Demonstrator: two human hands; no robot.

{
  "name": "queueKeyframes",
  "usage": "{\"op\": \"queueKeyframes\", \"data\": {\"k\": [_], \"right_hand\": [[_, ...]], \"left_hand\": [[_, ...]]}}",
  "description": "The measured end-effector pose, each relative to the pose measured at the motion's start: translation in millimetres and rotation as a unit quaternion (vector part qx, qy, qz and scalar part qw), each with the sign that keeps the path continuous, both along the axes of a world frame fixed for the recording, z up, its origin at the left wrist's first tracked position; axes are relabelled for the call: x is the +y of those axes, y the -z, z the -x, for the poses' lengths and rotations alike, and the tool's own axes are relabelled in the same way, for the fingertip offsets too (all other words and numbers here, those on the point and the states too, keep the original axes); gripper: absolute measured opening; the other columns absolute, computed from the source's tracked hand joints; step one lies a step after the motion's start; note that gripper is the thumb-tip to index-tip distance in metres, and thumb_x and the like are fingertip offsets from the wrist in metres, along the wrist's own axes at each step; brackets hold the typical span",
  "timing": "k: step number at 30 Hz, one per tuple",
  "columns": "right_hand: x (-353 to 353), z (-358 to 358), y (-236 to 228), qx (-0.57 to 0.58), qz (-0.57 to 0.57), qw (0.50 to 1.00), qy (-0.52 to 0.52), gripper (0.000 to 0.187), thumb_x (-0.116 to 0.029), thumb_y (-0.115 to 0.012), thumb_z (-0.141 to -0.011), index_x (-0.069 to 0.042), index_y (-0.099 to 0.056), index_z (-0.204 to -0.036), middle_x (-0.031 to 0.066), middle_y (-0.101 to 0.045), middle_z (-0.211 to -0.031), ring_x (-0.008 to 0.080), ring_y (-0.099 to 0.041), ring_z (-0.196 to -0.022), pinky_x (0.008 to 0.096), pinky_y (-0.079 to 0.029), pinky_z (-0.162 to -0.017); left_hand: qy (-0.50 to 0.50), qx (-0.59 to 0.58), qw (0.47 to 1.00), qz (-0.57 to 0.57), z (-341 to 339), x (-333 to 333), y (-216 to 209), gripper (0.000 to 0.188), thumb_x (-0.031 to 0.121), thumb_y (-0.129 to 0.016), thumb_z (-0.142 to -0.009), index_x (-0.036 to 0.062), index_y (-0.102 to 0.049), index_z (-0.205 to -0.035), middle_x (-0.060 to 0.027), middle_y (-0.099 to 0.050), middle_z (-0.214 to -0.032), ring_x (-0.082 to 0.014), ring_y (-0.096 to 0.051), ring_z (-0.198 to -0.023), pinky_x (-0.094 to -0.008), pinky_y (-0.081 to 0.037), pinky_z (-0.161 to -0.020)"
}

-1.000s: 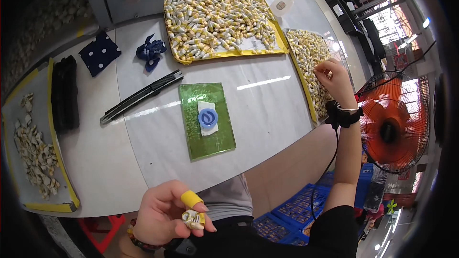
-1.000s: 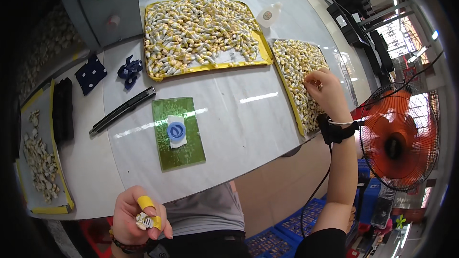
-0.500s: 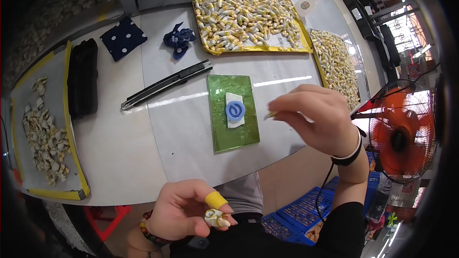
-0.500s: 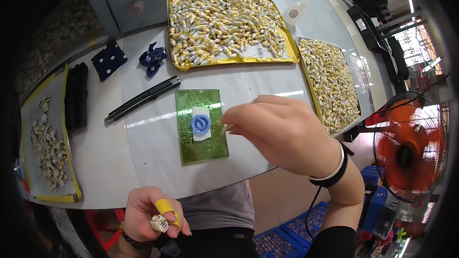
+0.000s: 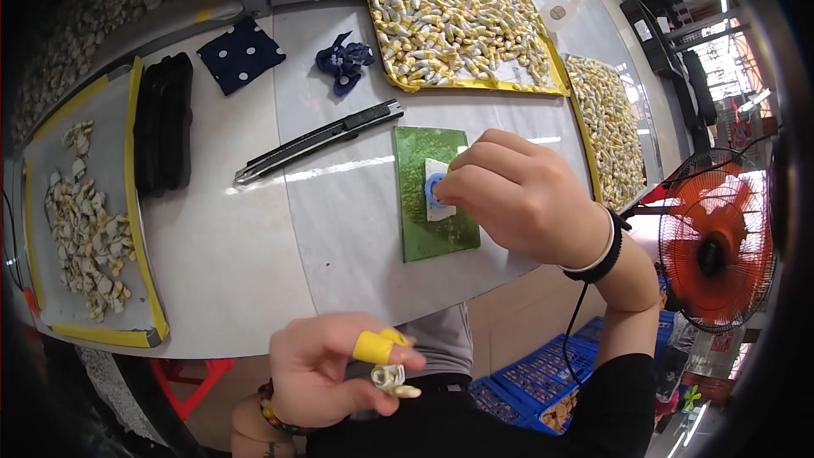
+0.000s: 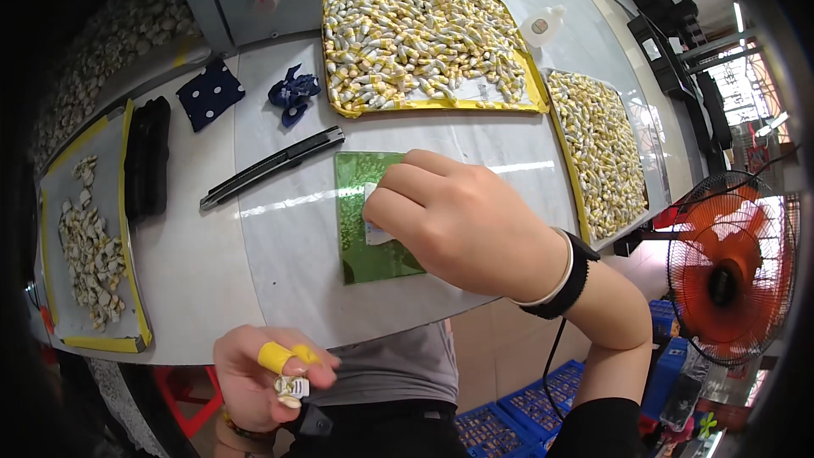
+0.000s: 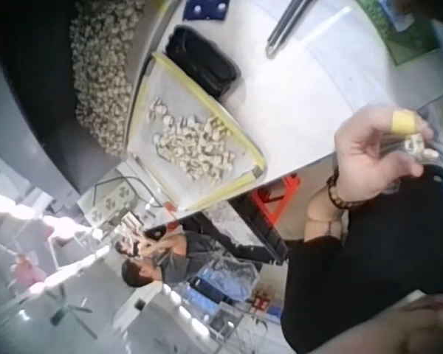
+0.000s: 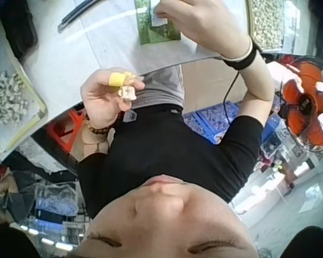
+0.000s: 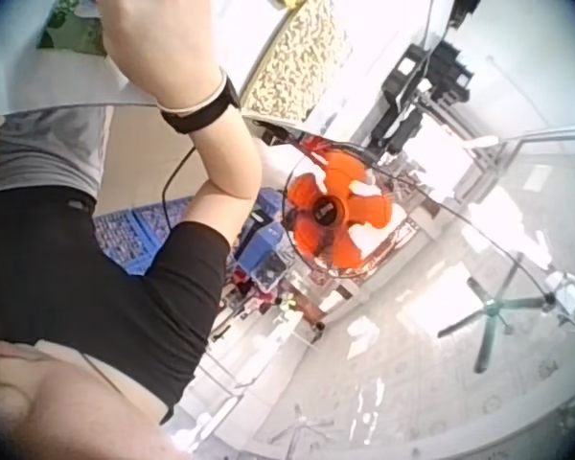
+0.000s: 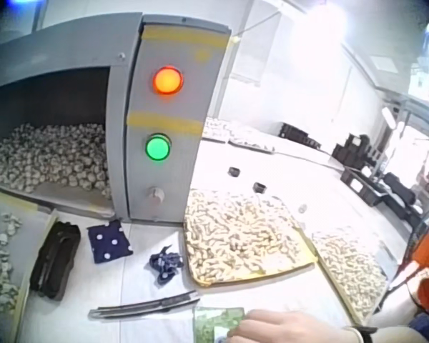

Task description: The person repeatedly picks small white and yellow components from a tray, applies a blue substance from a small pad, and assembles them by hand. The assembled units are placed into a separate tray on the table.

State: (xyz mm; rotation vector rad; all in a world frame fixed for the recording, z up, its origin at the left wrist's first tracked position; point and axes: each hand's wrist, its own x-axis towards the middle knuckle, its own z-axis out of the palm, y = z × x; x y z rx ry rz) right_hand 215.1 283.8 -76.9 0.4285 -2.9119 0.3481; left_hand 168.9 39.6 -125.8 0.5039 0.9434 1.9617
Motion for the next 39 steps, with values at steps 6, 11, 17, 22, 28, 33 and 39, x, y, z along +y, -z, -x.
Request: {"op": "queueKeyframes", "data": {"k": [6, 11, 17, 22, 28, 33, 39], "right_hand": [[-25.8, -15.6, -16.2, 0.064, 0.196, 0.974, 0.093, 0.017, 0.008, -0.068, -0.065, -0.002, -0.064, -0.078, 0.0088, -0.06, -0.068, 0.0223, -0.058, -0.057, 0.0296, -0.047, -0.052], [-51.2, -30.4, -14.3, 0.043, 0.372, 0.927, 0.002, 0.017, 0.009, -0.066, -0.067, 0.002, -0.065, -0.083, 0.0103, -0.062, -0.073, 0.0213, -0.06, -0.061, 0.0271, -0.048, -0.053], [-58.1, -33.0, -6.8, 0.066, 0.422, 0.903, -0.042, 0.013, 0.008, -0.065, -0.071, 0.005, -0.063, -0.083, 0.0122, -0.061, -0.075, 0.0218, -0.058, -0.06, 0.0274, -0.049, -0.054], [-55.6, -28.0, -5.6, 0.057, 0.383, 0.917, -0.094, 0.012, 0.004, -0.07, -0.07, 0.002, -0.06, -0.076, 0.0117, -0.062, -0.075, 0.0221, -0.061, -0.06, 0.0274, -0.052, -0.052], [-54.0, -25.1, -3.8, 0.04, 0.383, 0.913, -0.134, 0.008, 0.004, -0.067, -0.073, 0.004, -0.06, -0.076, 0.0112, -0.061, -0.075, 0.0225, -0.06, -0.061, 0.0275, -0.051, -0.053], [-51.3, -25.2, -5.7, 0.029, 0.381, 0.912, -0.151, 0.009, 0.004, -0.068, -0.073, 0.004, -0.06, -0.076, 0.0118, -0.061, -0.075, 0.0233, -0.06, -0.062, 0.0281, -0.051, -0.053], [-51.8, -27.0, -7.7, 0.029, 0.378, 0.914, -0.144, 0.01, 0.005, -0.068, -0.072, 0.003, -0.059, -0.075, 0.0124, -0.061, -0.075, 0.0231, -0.06, -0.062, 0.0283, -0.052, -0.054]], "left_hand": [[-0.109, 0.31, 0.941, 0.075, 5.5, -2.7, -7.7, 0.042, 0.029, -0.085, -0.06, 0.0049, -0.06, -0.085, -0.0098, -0.066, -0.077, -0.0208, -0.064, -0.072, -0.0353, -0.054, -0.068], [-0.093, 0.408, 0.908, 0.029, 12.3, 1.2, -7.5, 0.043, 0.024, -0.086, -0.06, 0.0072, -0.059, -0.089, -0.0093, -0.066, -0.079, -0.021, -0.064, -0.072, -0.0344, -0.054, -0.067], [-0.088, 0.423, 0.901, 0.04, 10.5, 4.4, -10.1, 0.044, 0.022, -0.086, -0.059, 0.0068, -0.057, -0.089, -0.0091, -0.065, -0.081, -0.0206, -0.064, -0.072, -0.0342, -0.054, -0.066], [-0.096, 0.413, 0.905, 0.032, 7.0, 5.1, -9.7, 0.036, 0.014, -0.084, -0.063, 0.0048, -0.06, -0.089, -0.0084, -0.065, -0.079, -0.0209, -0.064, -0.073, -0.0349, -0.054, -0.066], [-0.106, 0.397, 0.912, 0.004, 4.4, 6.2, -8.3, 0.035, 0.008, -0.084, -0.059, -0.0006, -0.065, -0.087, -0.0098, -0.064, -0.079, -0.0233, -0.064, -0.07, -0.0337, -0.057, -0.066], [-0.13, 0.411, 0.902, -0.015, 5.2, 9.6, -12.6, 0.033, 0.008, -0.084, -0.058, -0.0007, -0.064, -0.083, -0.01, -0.064, -0.076, -0.0232, -0.064, -0.067, -0.0337, -0.058, -0.066], [-0.144, 0.421, 0.895, -0.037, 7.7, 13.2, -13.5, 0.032, 0.008, -0.084, -0.059, -0.0013, -0.063, -0.081, -0.0095, -0.063, -0.075, -0.0233, -0.064, -0.066, -0.0334, -0.058, -0.065]]}}
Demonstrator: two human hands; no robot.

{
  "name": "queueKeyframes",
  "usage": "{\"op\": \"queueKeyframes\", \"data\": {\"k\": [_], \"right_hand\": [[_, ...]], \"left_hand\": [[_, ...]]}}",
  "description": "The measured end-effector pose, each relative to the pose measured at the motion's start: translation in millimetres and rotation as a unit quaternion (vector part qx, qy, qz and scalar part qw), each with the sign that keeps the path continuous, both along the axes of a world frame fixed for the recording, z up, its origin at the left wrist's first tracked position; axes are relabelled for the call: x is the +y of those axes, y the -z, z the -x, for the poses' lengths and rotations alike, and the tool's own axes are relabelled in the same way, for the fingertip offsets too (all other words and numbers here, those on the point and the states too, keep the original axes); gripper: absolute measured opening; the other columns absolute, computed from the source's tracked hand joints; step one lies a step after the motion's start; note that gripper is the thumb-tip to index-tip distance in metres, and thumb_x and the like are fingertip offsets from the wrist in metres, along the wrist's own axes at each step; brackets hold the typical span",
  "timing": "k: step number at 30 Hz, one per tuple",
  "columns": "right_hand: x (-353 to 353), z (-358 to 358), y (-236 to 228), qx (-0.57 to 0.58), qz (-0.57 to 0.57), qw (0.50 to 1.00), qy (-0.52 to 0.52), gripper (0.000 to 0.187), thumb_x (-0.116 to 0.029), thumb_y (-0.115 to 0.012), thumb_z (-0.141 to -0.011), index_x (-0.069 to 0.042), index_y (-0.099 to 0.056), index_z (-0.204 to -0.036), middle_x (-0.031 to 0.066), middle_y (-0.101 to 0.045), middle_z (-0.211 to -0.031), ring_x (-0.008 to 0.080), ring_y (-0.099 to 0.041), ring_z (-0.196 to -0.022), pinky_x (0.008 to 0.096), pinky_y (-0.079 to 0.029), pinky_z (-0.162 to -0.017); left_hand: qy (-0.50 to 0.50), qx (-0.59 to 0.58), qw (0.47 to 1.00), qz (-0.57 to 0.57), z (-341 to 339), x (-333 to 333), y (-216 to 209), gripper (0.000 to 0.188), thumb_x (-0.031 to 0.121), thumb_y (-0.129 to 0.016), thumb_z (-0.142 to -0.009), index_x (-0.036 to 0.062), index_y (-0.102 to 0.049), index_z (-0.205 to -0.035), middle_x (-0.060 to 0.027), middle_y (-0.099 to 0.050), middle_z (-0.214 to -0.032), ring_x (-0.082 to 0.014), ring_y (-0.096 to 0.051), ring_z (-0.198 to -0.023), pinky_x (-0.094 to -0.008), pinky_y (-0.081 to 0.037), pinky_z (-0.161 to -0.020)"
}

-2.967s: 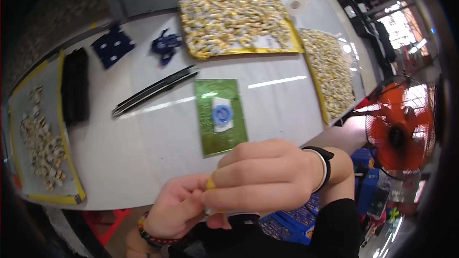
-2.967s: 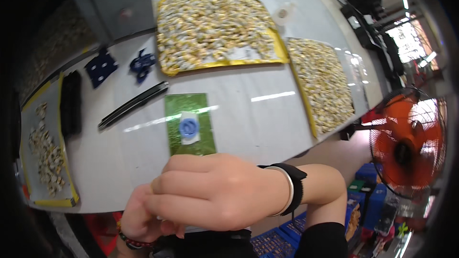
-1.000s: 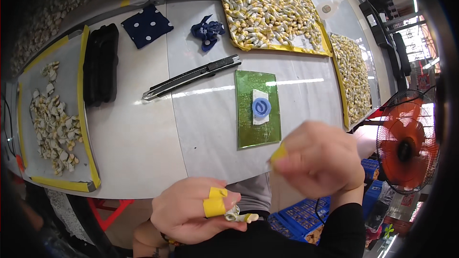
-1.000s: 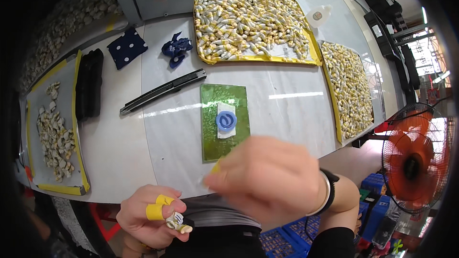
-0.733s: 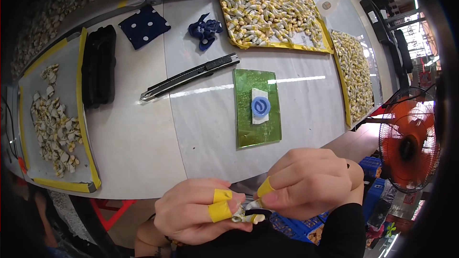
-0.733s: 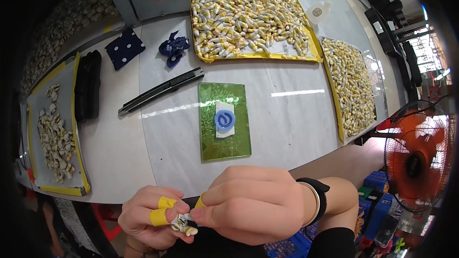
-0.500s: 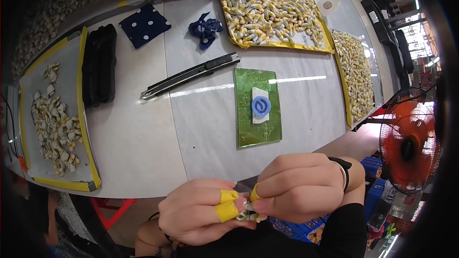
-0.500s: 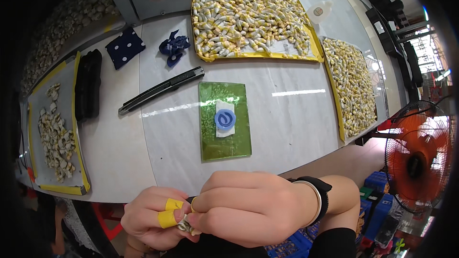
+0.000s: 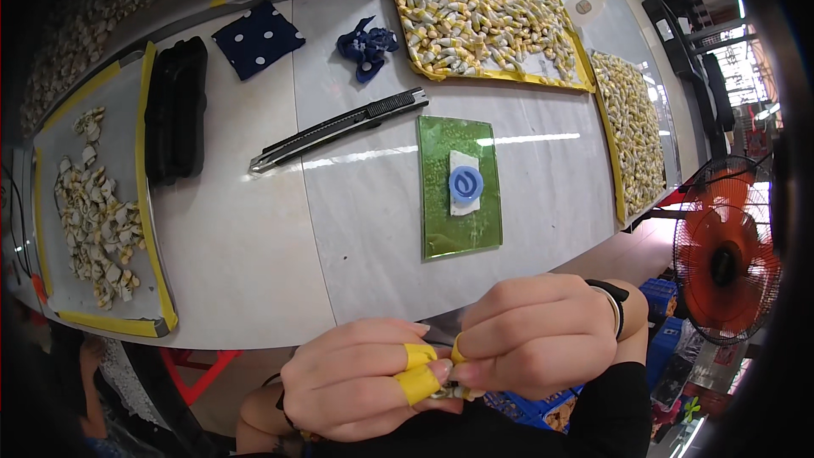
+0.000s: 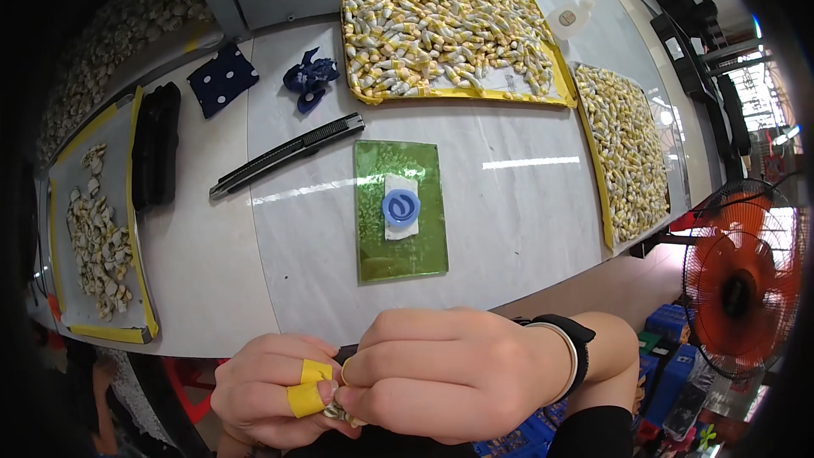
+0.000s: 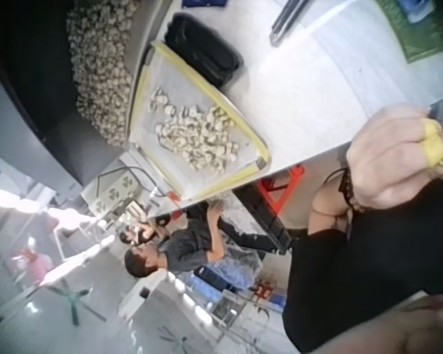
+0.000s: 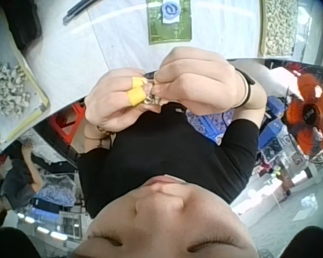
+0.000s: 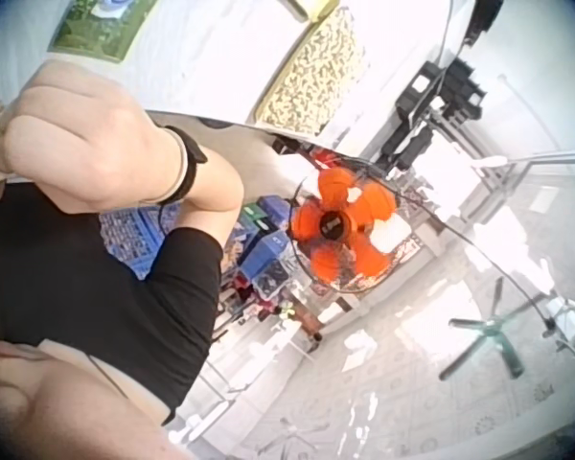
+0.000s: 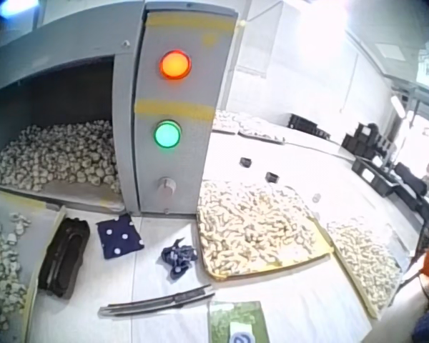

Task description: The person repeatedly picks small white and yellow components from a tray, applies a blue substance from a small pad, and assembles them by hand. The assembled units are placed into a separate tray on the table.

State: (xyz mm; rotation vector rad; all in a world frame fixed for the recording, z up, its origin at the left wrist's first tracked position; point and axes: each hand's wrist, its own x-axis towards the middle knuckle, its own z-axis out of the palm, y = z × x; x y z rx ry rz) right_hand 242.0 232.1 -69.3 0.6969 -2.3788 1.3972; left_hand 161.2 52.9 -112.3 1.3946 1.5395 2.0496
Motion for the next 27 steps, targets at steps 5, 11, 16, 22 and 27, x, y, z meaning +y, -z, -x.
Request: {"op": "queueKeyframes", "data": {"k": [5, 11, 16, 22, 27], "right_hand": [[-0.6, 0.2, -0.1, 0.007, -0.003, 1.0, 0.008, 0.011, 0.006, -0.068, -0.072, 0.003, -0.058, -0.074, 0.0123, -0.061, -0.073, 0.0223, -0.06, -0.061, 0.0277, -0.052, -0.052], [-5.4, -2.7, 3.6, 0.03, -0.018, 0.998, 0.053, 0.013, 0.006, -0.069, -0.07, 0.003, -0.058, -0.075, 0.0127, -0.061, -0.072, 0.0207, -0.059, -0.056, 0.0267, -0.051, -0.049], [-9.0, -8.0, 7.6, 0.06, -0.04, 0.993, 0.098, 0.01, 0.003, -0.063, -0.072, 0.007, -0.06, -0.08, 0.013, -0.06, -0.077, 0.02, -0.058, -0.061, 0.0257, -0.049, -0.051], [-12.1, -8.3, 9.8, 0.075, -0.037, 0.989, 0.118, 0.012, 0.004, -0.065, -0.07, 0.006, -0.061, -0.081, 0.012, -0.06, -0.074, 0.0192, -0.057, -0.058, 0.025, -0.048, -0.05], [-10.5, -9.1, 2.3, -0.028, 0.036, 0.993, 0.106, 0.017, 0.0, -0.071, -0.07, 0.001, -0.064, -0.085, 0.0083, -0.058, -0.073, 0.0191, -0.055, -0.06, 0.0273, -0.044, -0.052]], "left_hand": [[0.009, -0.009, 1.0, -0.001, 0.7, 0.6, -0.7, 0.032, 0.007, -0.084, -0.059, -0.0016, -0.063, -0.081, -0.0098, -0.062, -0.075, -0.0242, -0.064, -0.066, -0.0333, -0.058, -0.064], [0.073, -0.039, 0.991, 0.103, 4.2, -4.6, -3.1, 0.035, 0.013, -0.083, -0.062, 0.0006, -0.064, -0.089, -0.0084, -0.065, -0.078, -0.0236, -0.064, -0.071, -0.0331, -0.055, -0.068], [-0.001, -0.036, 0.995, 0.097, -3.0, -2.4, 1.8, 0.037, 0.013, -0.083, -0.063, 0.0014, -0.064, -0.093, -0.0079, -0.066, -0.086, -0.0227, -0.063, -0.073, -0.0312, -0.054, -0.066], [-0.108, 0.001, 0.992, 0.072, -13.1, -0.4, 7.4, 0.036, 0.008, -0.082, -0.063, 0.0001, -0.065, -0.093, -0.0091, -0.066, -0.087, -0.0225, -0.063, -0.071, -0.0288, -0.052, -0.064], [0.027, -0.15, 0.982, 0.111, -4.9, -3.6, 7.9, 0.03, 0.009, -0.078, -0.068, -0.0018, -0.064, -0.092, -0.0109, -0.065, -0.086, -0.0203, -0.063, -0.073, -0.0273, -0.05, -0.064]]}}
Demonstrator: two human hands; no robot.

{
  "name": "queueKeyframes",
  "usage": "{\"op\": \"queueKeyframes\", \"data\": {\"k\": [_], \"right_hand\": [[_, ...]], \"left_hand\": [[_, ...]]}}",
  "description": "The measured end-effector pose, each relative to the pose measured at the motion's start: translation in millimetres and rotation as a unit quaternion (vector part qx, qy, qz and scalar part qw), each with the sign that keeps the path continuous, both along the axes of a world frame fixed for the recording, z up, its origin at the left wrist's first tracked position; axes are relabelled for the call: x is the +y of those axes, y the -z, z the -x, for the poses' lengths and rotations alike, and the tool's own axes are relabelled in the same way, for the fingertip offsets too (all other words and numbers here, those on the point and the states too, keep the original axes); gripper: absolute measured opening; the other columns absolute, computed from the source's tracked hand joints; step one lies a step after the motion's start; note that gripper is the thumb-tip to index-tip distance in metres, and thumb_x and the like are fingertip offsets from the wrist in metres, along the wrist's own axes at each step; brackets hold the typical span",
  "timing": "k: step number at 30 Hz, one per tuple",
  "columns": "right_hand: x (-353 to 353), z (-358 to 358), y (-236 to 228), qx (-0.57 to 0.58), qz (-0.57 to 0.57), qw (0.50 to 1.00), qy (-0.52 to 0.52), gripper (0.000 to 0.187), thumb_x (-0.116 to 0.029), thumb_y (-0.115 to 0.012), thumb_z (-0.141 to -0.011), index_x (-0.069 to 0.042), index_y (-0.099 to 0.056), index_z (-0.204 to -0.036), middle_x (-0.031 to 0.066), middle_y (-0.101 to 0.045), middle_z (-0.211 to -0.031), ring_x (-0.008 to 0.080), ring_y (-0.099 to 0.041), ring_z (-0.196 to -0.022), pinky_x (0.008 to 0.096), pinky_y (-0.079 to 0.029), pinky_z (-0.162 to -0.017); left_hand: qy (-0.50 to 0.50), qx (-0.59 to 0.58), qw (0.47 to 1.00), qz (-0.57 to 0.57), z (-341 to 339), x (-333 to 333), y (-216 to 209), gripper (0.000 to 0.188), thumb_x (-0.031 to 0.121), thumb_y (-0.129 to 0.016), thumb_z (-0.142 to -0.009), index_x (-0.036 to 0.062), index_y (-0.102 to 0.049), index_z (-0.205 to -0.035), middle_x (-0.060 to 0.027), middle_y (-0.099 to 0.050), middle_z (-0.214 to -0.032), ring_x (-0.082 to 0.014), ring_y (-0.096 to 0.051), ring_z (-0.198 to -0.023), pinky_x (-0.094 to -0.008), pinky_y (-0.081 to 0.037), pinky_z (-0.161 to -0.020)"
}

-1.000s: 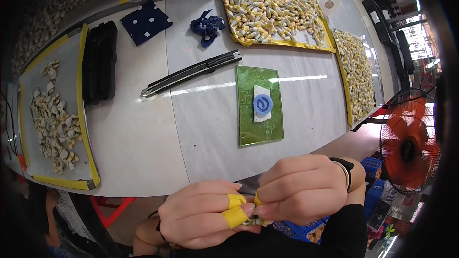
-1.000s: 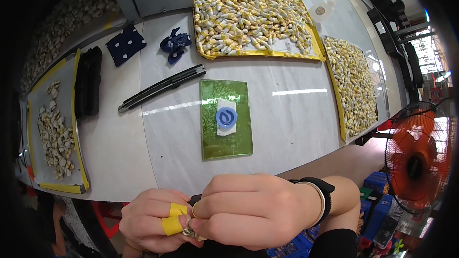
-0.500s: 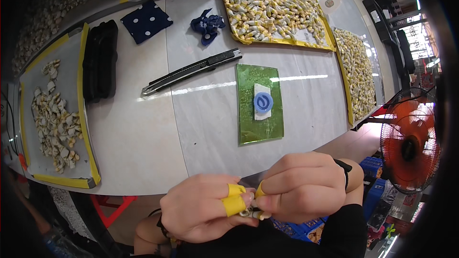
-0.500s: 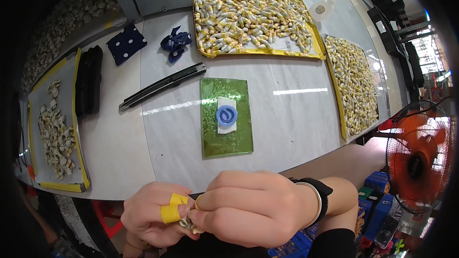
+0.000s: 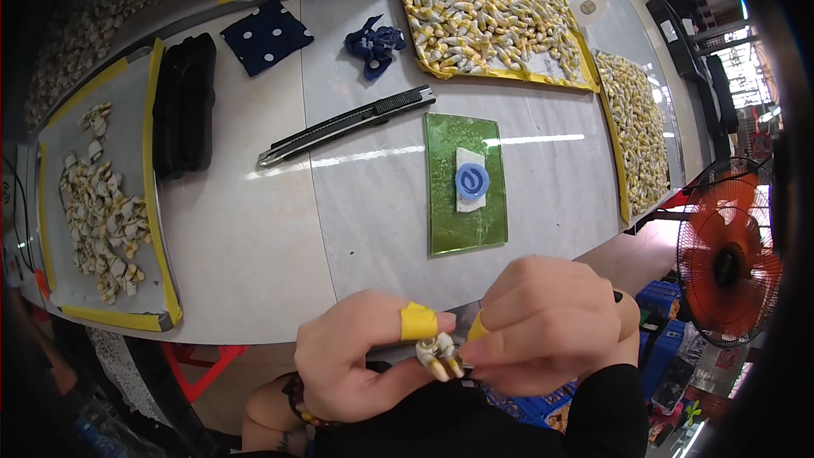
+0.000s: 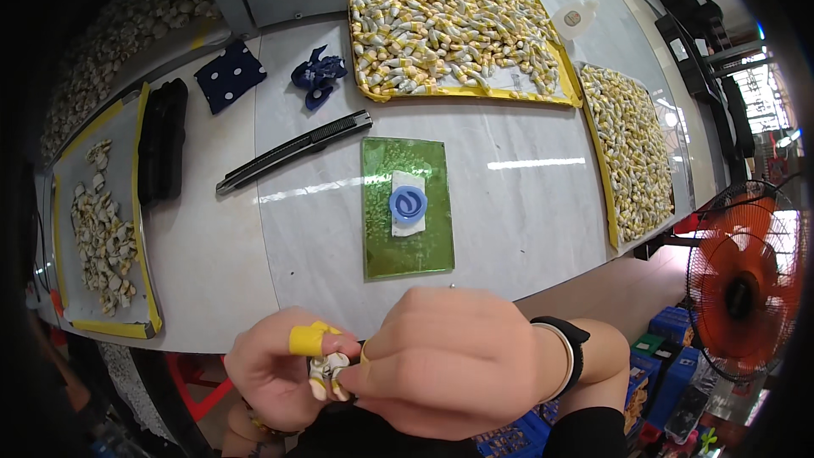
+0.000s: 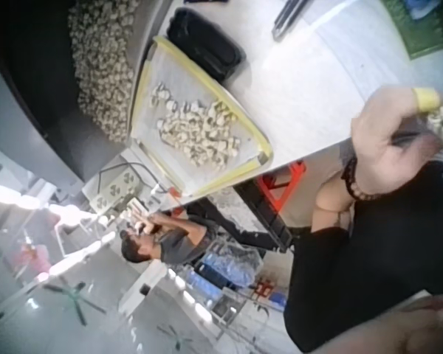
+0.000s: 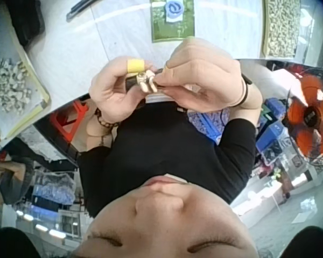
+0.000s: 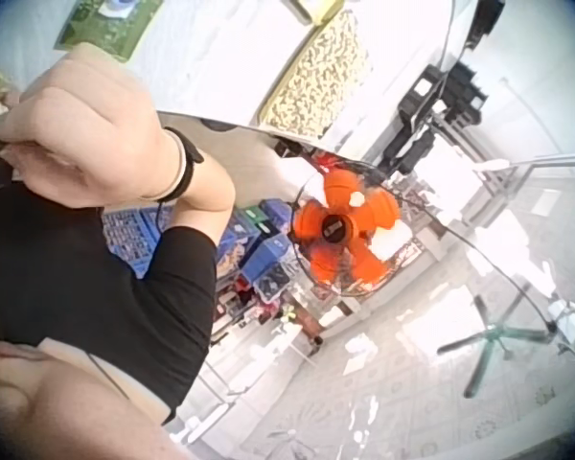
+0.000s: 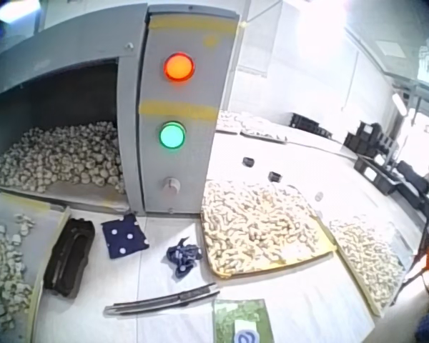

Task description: The person repeatedly picks small white and yellow components from a tray, applies a blue substance from a small pad, and assembles them by hand. The assembled units are placed into a separate tray on the table.

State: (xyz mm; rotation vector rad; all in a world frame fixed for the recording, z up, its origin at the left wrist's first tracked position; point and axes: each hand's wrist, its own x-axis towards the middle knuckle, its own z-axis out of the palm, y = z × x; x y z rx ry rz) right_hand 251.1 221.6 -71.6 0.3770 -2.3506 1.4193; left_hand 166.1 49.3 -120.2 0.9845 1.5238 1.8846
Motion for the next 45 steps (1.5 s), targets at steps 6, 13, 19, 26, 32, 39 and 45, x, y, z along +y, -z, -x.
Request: {"op": "queueKeyframes", "data": {"k": [6, 13, 19, 26, 32, 39, 45], "right_hand": [[14.7, 10.2, -7.0, -0.151, 0.08, 0.98, -0.104, 0.015, -0.006, -0.07, -0.076, -0.005, -0.064, -0.089, 0.0064, -0.05, -0.079, 0.0202, -0.051, -0.07, 0.028, -0.039, -0.06], [14.4, 11.4, -5.7, -0.194, 0.087, 0.966, -0.147, 0.013, -0.008, -0.068, -0.078, -0.005, -0.061, -0.089, 0.0068, -0.045, -0.078, 0.0214, -0.05, -0.071, 0.0288, -0.04, -0.062], [12.3, 10.3, -2.5, -0.152, 0.02, 0.975, -0.159, 0.017, -0.011, -0.078, -0.07, -0.008, -0.067, -0.083, 0.0025, -0.049, -0.075, 0.0168, -0.051, -0.065, 0.0273, -0.038, -0.054], [35.7, -25.7, -5.2, -0.166, -0.005, 0.985, 0.05, 0.02, -0.015, -0.074, -0.072, -0.004, -0.067, -0.087, 0.006, -0.054, -0.069, 0.0166, -0.052, -0.064, 0.0266, -0.041, -0.057], [48.3, -44.0, 34.1, -0.099, 0.077, 0.97, 0.211, 0.022, -0.02, -0.065, -0.073, 0.0, -0.06, -0.075, 0.0054, -0.052, -0.067, 0.0156, -0.044, -0.061, 0.027, -0.033, -0.058], [66.2, -56.7, 65.3, -0.029, 0.294, 0.931, 0.214, 0.02, -0.018, -0.061, -0.083, 0.0, -0.055, -0.076, 0.004, -0.048, -0.072, 0.01, -0.043, -0.062, 0.0216, -0.032, -0.056], [72.7, -62.8, 70.0, -0.053, 0.304, 0.922, 0.236, 0.017, -0.014, -0.059, -0.086, -0.005, -0.049, -0.075, -0.0026, -0.038, -0.066, 0.0052, -0.035, -0.055, 0.0192, -0.027, -0.049]], "left_hand": [[0.146, -0.27, 0.951, -0.042, 2.2, -4.8, 7.4, 0.025, 0.005, -0.074, -0.074, -0.0031, -0.064, -0.095, -0.01, -0.065, -0.088, -0.0157, -0.062, -0.08, -0.0252, -0.047, -0.072], [0.206, -0.313, 0.927, -0.007, 7.6, -6.2, 5.9, 0.022, 0.006, -0.074, -0.075, -0.0017, -0.064, -0.093, -0.0088, -0.066, -0.087, -0.0139, -0.062, -0.079, -0.0254, -0.047, -0.073], [0.195, -0.007, 0.97, 0.146, 28.1, -18.9, -23.8, 0.02, 0.008, -0.074, -0.072, 0.0028, -0.066, -0.089, -0.0073, -0.066, -0.084, -0.018, -0.063, -0.073, -0.027, -0.048, -0.066], [-0.412, 0.429, 0.7, 0.396, 80.7, -101.6, -56.3, 0.021, 0.004, -0.067, -0.073, -0.0031, -0.061, -0.092, -0.0161, -0.061, -0.083, -0.0322, -0.059, -0.074, -0.036, -0.046, -0.065], [-0.255, 0.413, 0.803, 0.347, 47.8, -131.9, -66.0, 0.027, 0.015, -0.076, -0.068, -0.0004, -0.061, -0.084, -0.0109, -0.06, -0.077, -0.0321, -0.056, -0.067, -0.0365, -0.045, -0.063], [-0.109, -0.454, 0.827, 0.314, -73.3, -261.5, 91.9, 0.032, 0.027, -0.049, -0.095, 0.0051, -0.054, -0.118, -0.004, -0.061, -0.111, -0.0147, -0.057, -0.099, -0.0265, -0.044, -0.087], [-0.42, -0.696, 0.573, 0.101, -215.1, -317.6, 292.5, 0.032, 0.025, -0.043, -0.096, 0.0052, -0.052, -0.12, -0.0079, -0.055, -0.118, -0.0195, -0.053, -0.107, -0.0311, -0.041, -0.093]]}}
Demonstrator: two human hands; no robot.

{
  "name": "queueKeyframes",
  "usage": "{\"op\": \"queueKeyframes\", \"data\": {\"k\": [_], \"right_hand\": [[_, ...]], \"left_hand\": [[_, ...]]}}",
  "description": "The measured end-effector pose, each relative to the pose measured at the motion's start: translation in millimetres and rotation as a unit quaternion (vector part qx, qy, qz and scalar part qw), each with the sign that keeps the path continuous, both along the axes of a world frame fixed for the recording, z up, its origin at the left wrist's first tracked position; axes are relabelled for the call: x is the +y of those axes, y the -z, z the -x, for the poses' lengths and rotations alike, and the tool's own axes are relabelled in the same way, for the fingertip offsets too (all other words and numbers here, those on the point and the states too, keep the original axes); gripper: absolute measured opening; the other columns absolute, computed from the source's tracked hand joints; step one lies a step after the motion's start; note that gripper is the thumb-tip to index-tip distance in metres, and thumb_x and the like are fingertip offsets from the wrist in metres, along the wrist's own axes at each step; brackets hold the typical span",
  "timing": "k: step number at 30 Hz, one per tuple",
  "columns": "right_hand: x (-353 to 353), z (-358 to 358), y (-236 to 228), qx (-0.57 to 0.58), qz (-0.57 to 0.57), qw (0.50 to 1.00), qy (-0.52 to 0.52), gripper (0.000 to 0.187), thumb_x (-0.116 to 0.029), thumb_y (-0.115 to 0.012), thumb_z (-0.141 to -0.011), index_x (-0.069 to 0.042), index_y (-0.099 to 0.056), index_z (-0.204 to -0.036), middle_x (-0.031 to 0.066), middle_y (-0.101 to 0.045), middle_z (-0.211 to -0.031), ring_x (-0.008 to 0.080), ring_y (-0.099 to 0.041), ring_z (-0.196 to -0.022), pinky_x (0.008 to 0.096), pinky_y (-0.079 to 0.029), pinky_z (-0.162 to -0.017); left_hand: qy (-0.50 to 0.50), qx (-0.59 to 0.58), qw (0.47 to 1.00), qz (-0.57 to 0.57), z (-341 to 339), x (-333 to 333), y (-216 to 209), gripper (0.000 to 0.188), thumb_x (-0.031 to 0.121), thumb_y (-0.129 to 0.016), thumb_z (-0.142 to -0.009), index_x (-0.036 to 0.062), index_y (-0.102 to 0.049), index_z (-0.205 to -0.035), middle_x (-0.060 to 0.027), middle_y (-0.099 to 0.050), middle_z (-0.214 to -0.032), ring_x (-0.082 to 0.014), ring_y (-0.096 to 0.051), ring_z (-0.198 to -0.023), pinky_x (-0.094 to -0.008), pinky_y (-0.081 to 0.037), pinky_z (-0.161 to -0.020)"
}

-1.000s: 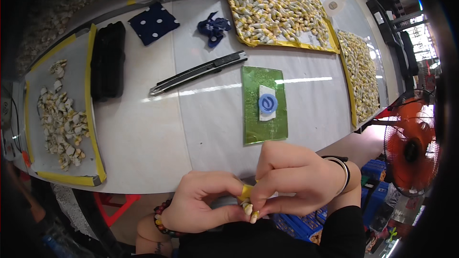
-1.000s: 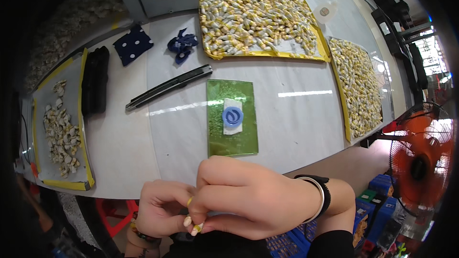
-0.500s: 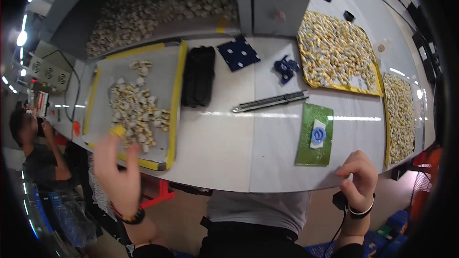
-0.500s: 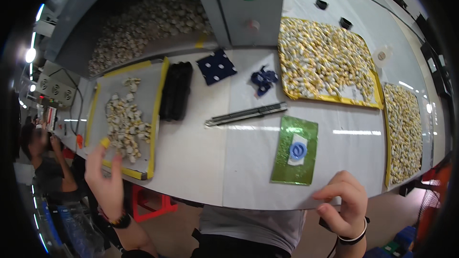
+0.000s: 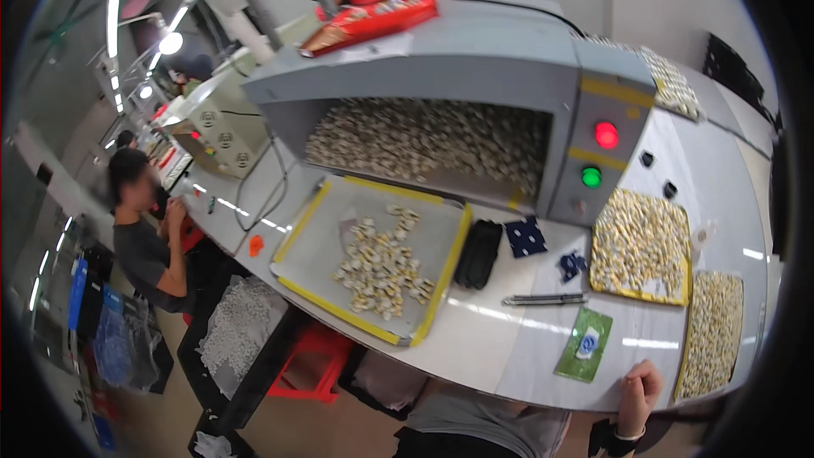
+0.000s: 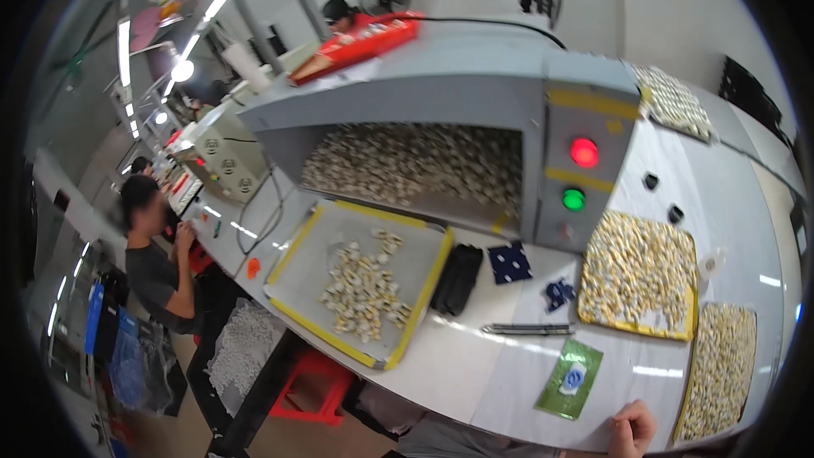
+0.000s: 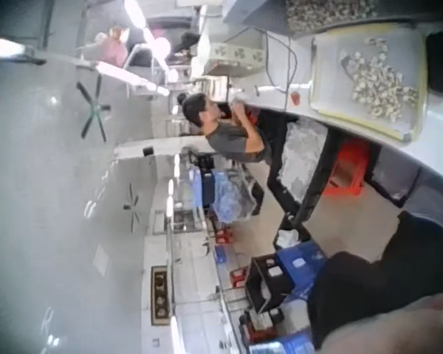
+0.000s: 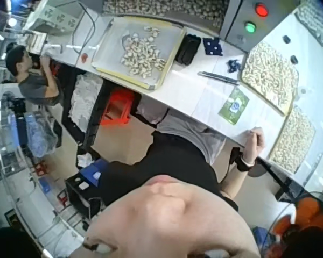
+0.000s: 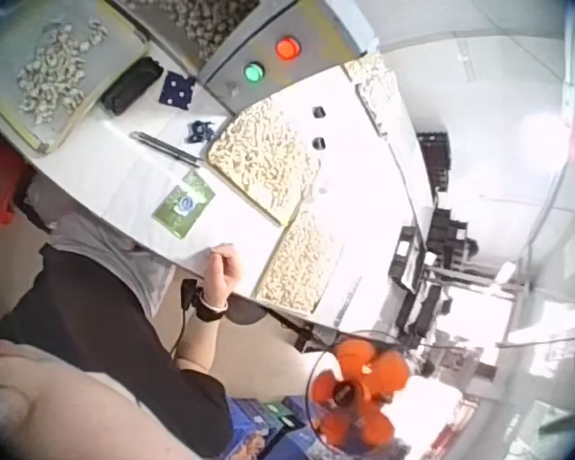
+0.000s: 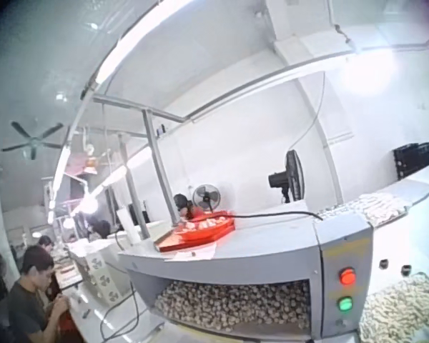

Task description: The person repeatedly picks small white and yellow components from a tray, applies a blue substance from a small pad, and assembles them by hand. The assembled units are placed into a separate tray on the table.

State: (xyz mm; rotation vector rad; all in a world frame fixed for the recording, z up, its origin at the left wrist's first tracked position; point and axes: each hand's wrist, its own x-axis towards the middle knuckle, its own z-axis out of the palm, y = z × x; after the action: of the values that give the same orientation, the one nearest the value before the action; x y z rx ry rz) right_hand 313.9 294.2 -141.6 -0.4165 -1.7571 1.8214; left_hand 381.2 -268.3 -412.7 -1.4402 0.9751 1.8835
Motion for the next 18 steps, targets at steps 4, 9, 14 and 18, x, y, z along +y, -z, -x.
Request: {"op": "queueKeyframes", "data": {"k": [4, 9, 14, 18], "right_hand": [[-4.9, -4.9, -7.5, -0.036, 0.068, 0.996, -0.041, 0.005, -0.005, -0.053, -0.09, -0.001, -0.055, -0.089, 0.0008, -0.048, -0.077, 0.0076, -0.04, -0.064, 0.022, -0.037, -0.062], [-5.6, -2.2, -18.7, -0.086, 0.1, 0.991, -0.015, 0.012, -0.003, -0.051, -0.09, -0.004, -0.052, -0.079, -0.0035, -0.04, -0.066, 0.0057, -0.036, -0.06, 0.02, -0.032, -0.056], [-12.2, 4.7, -25.0, -0.082, 0.06, 0.995, 0.018, 0.01, -0.003, -0.053, -0.089, -0.004, -0.053, -0.079, -0.0032, -0.041, -0.065, 0.0061, -0.036, -0.058, 0.0203, -0.034, -0.056], [-10.2, 2.3, -21.8, -0.08, 0.06, 0.994, 0.042, 0.007, -0.003, -0.054, -0.088, -0.004, -0.054, -0.081, -0.0025, -0.044, -0.068, 0.0066, -0.039, -0.06, 0.021, -0.036, -0.058]], "left_hand": [[-0.044, 0.021, 0.999, 0.016, -1.8, 13.5, -28.1, 0.032, 0.026, -0.044, -0.096, 0.0052, -0.053, -0.118, -0.0079, -0.055, -0.117, -0.0199, -0.053, -0.106, -0.0314, -0.041, -0.092], [-0.049, 0.032, 0.998, -0.007, 14.3, 34.4, -26.2, 0.032, 0.027, -0.044, -0.095, 0.0051, -0.054, -0.117, -0.008, -0.056, -0.114, -0.0202, -0.053, -0.105, -0.0317, -0.041, -0.091], [-0.056, 0.033, 0.998, -0.012, 23.4, 44.6, -26.0, 0.032, 0.028, -0.045, -0.095, 0.0051, -0.054, -0.115, -0.008, -0.056, -0.112, -0.0206, -0.053, -0.103, -0.032, -0.041, -0.091], [-0.054, 0.034, 0.998, -0.017, 32.8, 51.7, -24.6, 0.032, 0.029, -0.046, -0.094, 0.0051, -0.055, -0.113, -0.008, -0.056, -0.11, -0.0209, -0.054, -0.102, -0.0322, -0.042, -0.09]]}}
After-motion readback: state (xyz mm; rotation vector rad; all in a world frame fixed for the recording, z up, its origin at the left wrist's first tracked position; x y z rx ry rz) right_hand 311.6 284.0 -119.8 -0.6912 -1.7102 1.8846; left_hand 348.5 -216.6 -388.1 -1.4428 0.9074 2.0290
